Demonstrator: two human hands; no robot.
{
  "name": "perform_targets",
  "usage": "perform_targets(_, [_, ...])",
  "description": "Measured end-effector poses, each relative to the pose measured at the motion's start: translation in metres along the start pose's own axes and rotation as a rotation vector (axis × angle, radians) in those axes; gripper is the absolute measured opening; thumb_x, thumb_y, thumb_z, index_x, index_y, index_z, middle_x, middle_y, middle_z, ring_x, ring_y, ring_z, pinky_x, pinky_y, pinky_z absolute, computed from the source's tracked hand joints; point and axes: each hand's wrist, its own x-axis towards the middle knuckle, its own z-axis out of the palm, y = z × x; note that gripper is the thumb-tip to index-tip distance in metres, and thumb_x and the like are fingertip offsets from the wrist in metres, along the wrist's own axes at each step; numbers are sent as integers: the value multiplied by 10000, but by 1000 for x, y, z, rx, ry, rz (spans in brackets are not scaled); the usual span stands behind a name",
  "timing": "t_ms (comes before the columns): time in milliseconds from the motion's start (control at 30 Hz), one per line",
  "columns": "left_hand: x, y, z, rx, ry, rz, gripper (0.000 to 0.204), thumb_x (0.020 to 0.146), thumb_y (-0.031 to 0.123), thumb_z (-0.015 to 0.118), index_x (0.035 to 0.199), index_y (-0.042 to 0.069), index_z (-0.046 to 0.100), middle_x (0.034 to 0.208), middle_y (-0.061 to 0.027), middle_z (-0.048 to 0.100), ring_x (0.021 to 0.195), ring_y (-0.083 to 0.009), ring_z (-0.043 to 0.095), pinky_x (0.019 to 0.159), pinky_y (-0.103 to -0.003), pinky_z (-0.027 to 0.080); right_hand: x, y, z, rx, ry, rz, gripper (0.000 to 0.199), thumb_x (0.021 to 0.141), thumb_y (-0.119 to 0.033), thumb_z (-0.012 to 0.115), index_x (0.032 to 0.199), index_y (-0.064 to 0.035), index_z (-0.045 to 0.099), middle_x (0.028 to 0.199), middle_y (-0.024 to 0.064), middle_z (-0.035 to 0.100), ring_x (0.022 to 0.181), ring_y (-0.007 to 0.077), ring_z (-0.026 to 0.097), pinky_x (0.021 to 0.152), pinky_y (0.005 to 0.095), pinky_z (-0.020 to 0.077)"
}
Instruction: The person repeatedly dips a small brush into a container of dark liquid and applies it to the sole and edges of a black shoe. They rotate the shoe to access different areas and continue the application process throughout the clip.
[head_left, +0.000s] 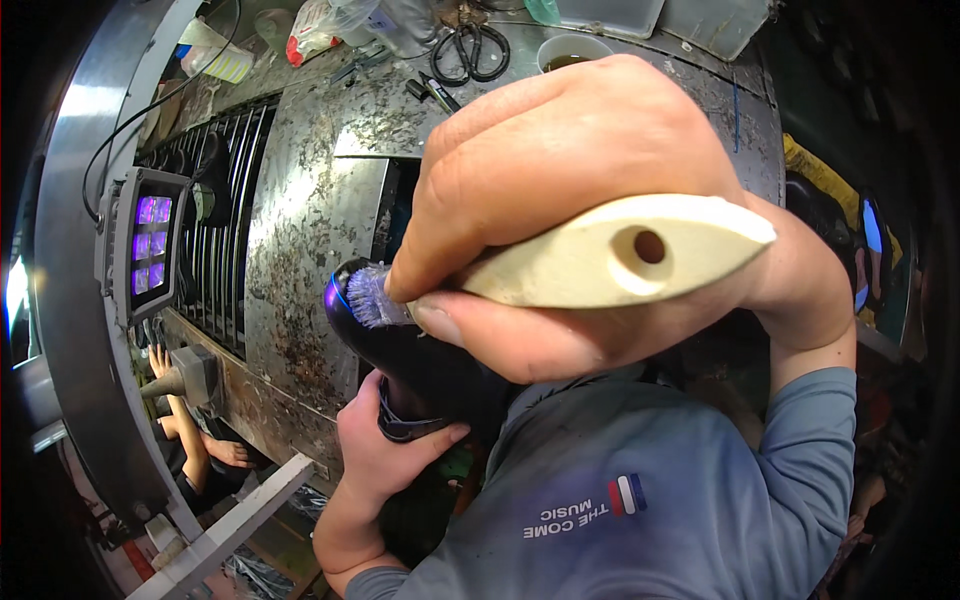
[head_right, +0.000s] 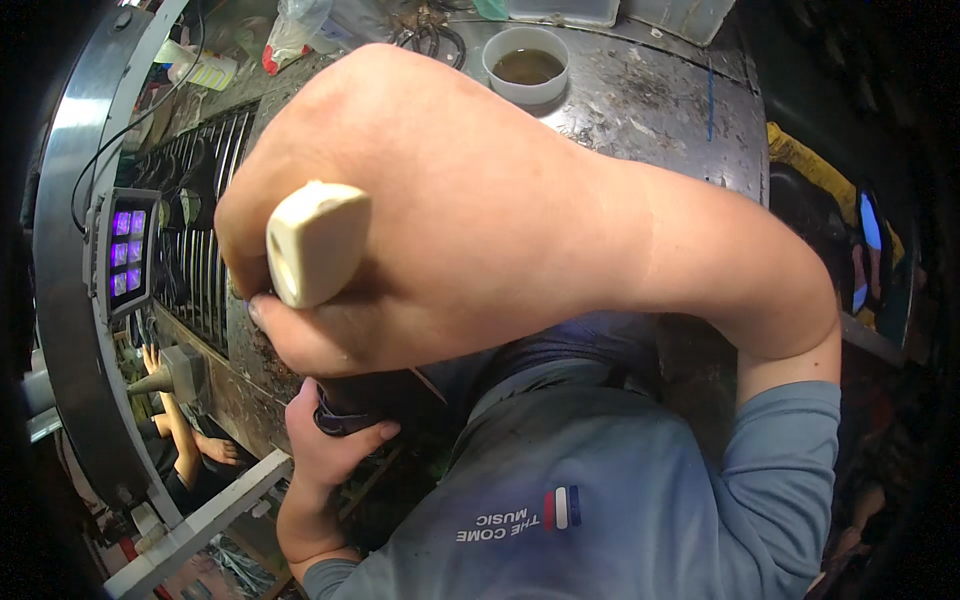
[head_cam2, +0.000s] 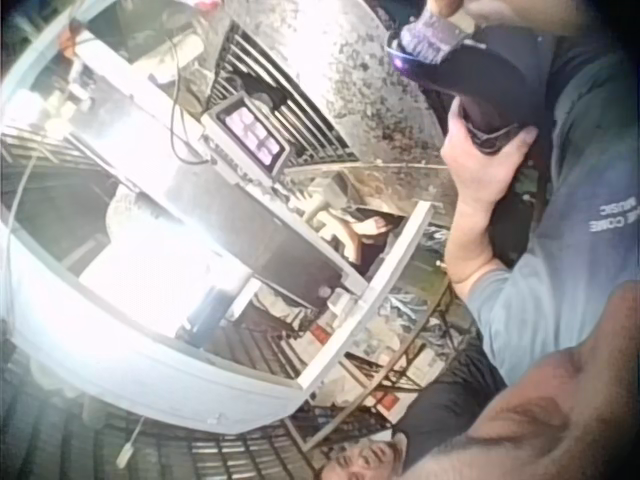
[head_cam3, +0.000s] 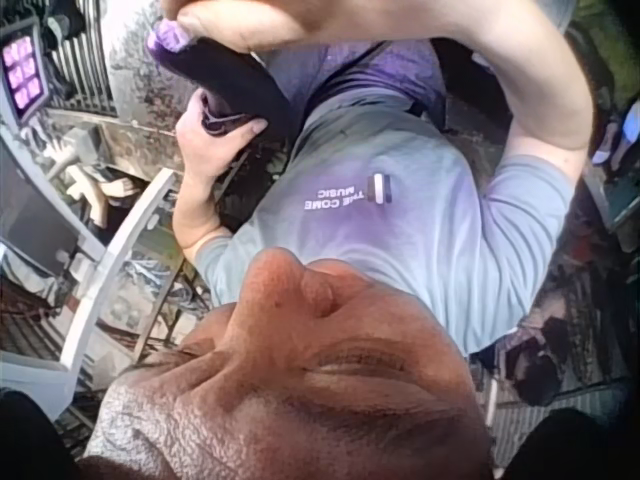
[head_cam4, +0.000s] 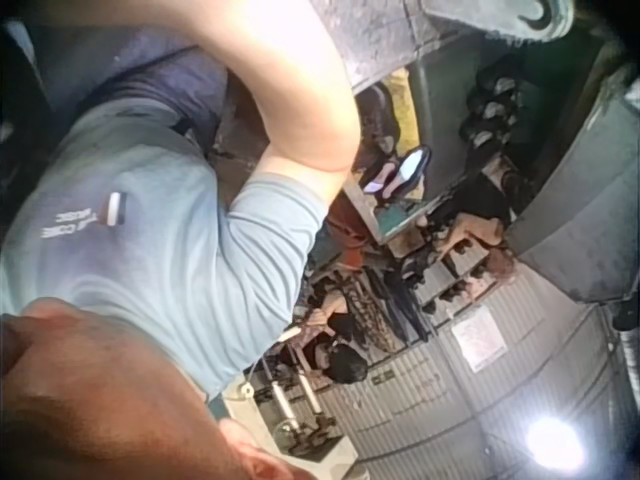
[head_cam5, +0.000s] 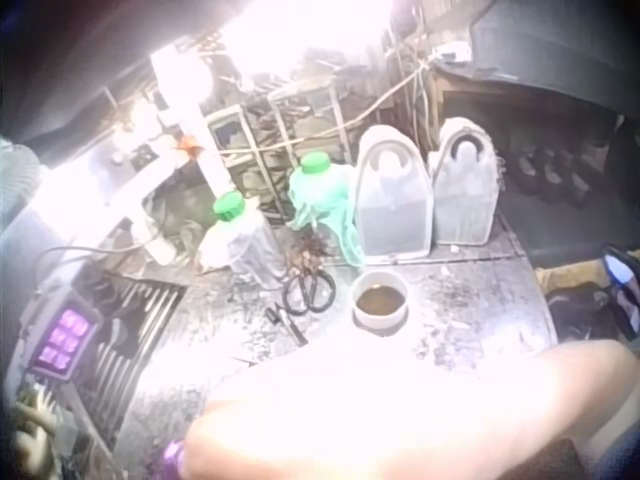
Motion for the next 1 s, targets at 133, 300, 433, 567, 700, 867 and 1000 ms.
perform_targets(133, [0,7,1,-229,-84,-75,719,687,270,962,1236,-33,610,1052,-105,750,968,-169,719,885,-321,562,-3,3,0,-33,-69,32,80,782,-62,768,839,-12,741,756,104,709,656,263,691,576,340,569])
perform_targets(300, [-1,13,2,-556,-127,-161,639,768,206,914,1265,-33,591,1106,-78,722,998,-142,682,914,-307,547,-10,4,6,3,-116,125,93,818,-76,770,870,-5,739,759,115,702,670,272,689,597,340,564])
perform_targets(433, [-2,13,2,-676,-139,-192,655,801,222,887,1306,-40,561,1140,-93,703,1011,-161,680,913,-311,546,-14,2,7,22,-182,195,110,837,-92,769,893,-4,738,762,114,697,674,273,686,596,343,556])
perform_targets(567, [-2,11,4,-774,-132,-205,666,836,265,858,1332,-49,543,1159,-107,695,1022,-179,683,923,-328,549,-17,2,8,15,-245,241,112,845,-100,763,901,-6,737,772,113,698,678,269,689,598,345,556])
perform_targets(700, [-1,13,5,-867,-139,-219,653,861,283,825,1336,-60,535,1177,-129,696,1043,-208,693,943,-359,557,-21,4,12,15,-246,223,114,846,-107,760,906,-12,738,780,112,702,680,270,692,599,346,561])
perform_targets(867, [1,18,7,-951,-124,-242,674,872,316,796,1353,-68,521,1205,-165,692,1069,-255,703,968,-392,566,-30,4,16,39,-271,277,100,842,-112,759,899,-31,739,769,96,698,674,268,689,597,347,563])
perform_targets(1000, [4,15,8,-920,-160,-215,801,903,435,738,1456,-62,439,1336,-195,630,1203,-302,655,1048,-416,522,-35,4,19,36,-267,292,80,840,-112,757,883,-48,733,757,83,692,663,263,683,588,348,560])
